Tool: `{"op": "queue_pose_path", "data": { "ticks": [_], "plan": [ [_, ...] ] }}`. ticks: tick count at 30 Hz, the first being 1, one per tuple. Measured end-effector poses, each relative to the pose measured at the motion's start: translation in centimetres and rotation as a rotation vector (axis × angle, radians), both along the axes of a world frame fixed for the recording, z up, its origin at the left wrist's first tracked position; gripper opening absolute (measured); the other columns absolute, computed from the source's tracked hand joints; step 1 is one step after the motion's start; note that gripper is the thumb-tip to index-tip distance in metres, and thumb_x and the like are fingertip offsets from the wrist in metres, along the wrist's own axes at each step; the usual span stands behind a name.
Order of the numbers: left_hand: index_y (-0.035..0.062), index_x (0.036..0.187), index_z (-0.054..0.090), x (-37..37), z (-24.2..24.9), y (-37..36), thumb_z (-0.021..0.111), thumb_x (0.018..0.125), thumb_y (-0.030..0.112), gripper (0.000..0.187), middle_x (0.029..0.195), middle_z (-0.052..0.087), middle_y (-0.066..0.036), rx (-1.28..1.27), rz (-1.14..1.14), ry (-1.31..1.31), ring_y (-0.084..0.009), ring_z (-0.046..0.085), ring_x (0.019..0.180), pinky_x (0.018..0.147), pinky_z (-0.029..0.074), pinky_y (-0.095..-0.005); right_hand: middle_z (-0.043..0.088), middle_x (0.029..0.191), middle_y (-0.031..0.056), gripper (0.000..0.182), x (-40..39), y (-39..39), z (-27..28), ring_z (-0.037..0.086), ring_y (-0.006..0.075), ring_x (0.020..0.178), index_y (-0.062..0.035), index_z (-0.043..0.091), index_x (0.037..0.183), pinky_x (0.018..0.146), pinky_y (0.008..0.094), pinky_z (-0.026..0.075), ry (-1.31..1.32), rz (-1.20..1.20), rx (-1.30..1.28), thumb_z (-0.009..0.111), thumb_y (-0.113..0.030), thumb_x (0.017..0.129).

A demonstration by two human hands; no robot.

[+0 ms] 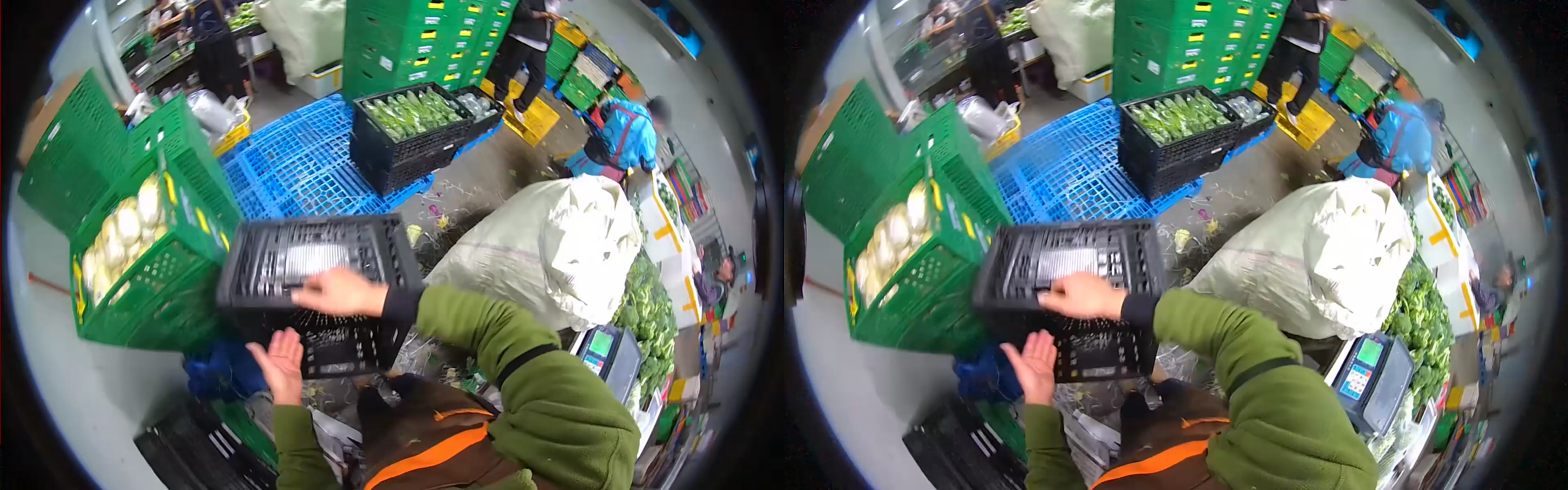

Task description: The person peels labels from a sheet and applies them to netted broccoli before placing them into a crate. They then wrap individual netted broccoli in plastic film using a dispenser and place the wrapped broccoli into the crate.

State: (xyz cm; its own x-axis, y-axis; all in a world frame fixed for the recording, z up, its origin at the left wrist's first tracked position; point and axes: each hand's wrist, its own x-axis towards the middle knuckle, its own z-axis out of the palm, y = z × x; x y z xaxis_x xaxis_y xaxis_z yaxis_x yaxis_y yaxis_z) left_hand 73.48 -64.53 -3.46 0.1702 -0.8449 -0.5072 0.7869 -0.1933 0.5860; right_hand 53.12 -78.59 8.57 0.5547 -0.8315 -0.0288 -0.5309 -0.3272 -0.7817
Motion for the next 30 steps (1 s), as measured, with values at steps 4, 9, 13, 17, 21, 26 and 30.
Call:
{"op": "queue_pose_path", "data": {
  "ticks": [4,9,13,17,21,26,30],
  "plan": [
    [0.0074,0.139,0.051,2.8,-6.4,-6.7,0.039,0.094,0.067,0.075,0.141,0.053,-0.013,0.123,0.341,0.430,-0.0336,0.047,0.132,0.107,0.038,-0.0551,0.068,0.077,0.0180,0.039,0.0,2.9,-14.9,0.065,0.0398,0.075,-0.0073,0.068,0.085,0.069,0.0505,0.051,0.139,0.050,-0.029,0.060,-0.045,0.088],
    [0.0139,0.126,0.059,1.8,-28.0,-4.4,0.041,0.095,0.043,0.046,0.129,0.060,-0.008,0.482,0.055,0.287,-0.0318,0.057,0.116,0.099,0.044,-0.0538,0.064,0.105,0.0140,0.049,-3.0,5.1,-30.9,0.061,0.0340,0.102,-0.0030,0.058,0.107,0.087,0.0469,0.046,0.558,0.135,0.000,0.075,-0.036,0.074],
    [0.0136,0.125,0.062,-1.7,-33.9,-0.5,0.044,0.092,0.064,0.063,0.134,0.059,-0.008,0.513,0.200,0.344,-0.0313,0.055,0.119,0.097,0.046,-0.0484,0.062,0.108,0.0126,0.049,-4.8,6.9,-33.5,0.058,0.0328,0.106,-0.0069,0.061,0.109,0.091,0.0448,0.044,0.508,0.049,0.077,0.076,-0.034,0.072],
    [0.0154,0.101,0.064,0.7,-39.5,4.9,0.044,0.081,0.082,0.073,0.093,0.056,-0.008,-0.030,-0.088,1.076,-0.0262,0.054,0.089,0.089,0.048,-0.0477,0.059,0.114,0.0190,0.043,-8.7,9.1,-31.3,0.057,0.0388,0.106,-0.0031,0.061,0.114,0.093,0.0445,0.047,0.111,-0.259,0.071,0.071,-0.025,0.078],
    [0.0146,0.097,0.057,-3.0,-35.2,4.5,0.050,0.071,0.088,0.078,0.079,0.042,-0.004,0.411,0.150,0.553,-0.0237,0.045,0.074,0.085,0.049,-0.0453,0.070,0.097,0.0208,0.044,-19.7,12.0,-41.6,0.068,0.0312,0.093,0.0021,0.068,0.101,0.081,0.0388,0.054,0.309,-0.722,0.561,0.075,-0.029,0.070],
    [0.0136,0.102,0.055,-5.3,-30.6,1.8,0.050,0.074,0.083,0.075,0.086,0.043,-0.006,0.721,0.239,0.298,-0.0247,0.045,0.080,0.087,0.047,-0.0455,0.069,0.100,0.0162,0.032,-25.4,8.6,-42.1,0.063,0.0324,0.092,-0.0139,0.066,0.115,0.079,0.0449,0.052,0.083,-0.852,1.302,0.048,-0.032,0.096],
    [0.0129,0.107,0.054,-5.1,-28.7,0.1,0.051,0.076,0.080,0.074,0.091,0.044,-0.007,0.795,0.298,0.292,-0.0255,0.046,0.085,0.089,0.046,-0.0456,0.066,0.086,0.0095,0.036,-24.6,7.1,-43.2,0.056,0.0231,0.071,-0.0159,0.066,0.107,0.060,0.0376,0.051,-0.294,-1.087,1.745,0.047,-0.045,0.095]
  ]
}}
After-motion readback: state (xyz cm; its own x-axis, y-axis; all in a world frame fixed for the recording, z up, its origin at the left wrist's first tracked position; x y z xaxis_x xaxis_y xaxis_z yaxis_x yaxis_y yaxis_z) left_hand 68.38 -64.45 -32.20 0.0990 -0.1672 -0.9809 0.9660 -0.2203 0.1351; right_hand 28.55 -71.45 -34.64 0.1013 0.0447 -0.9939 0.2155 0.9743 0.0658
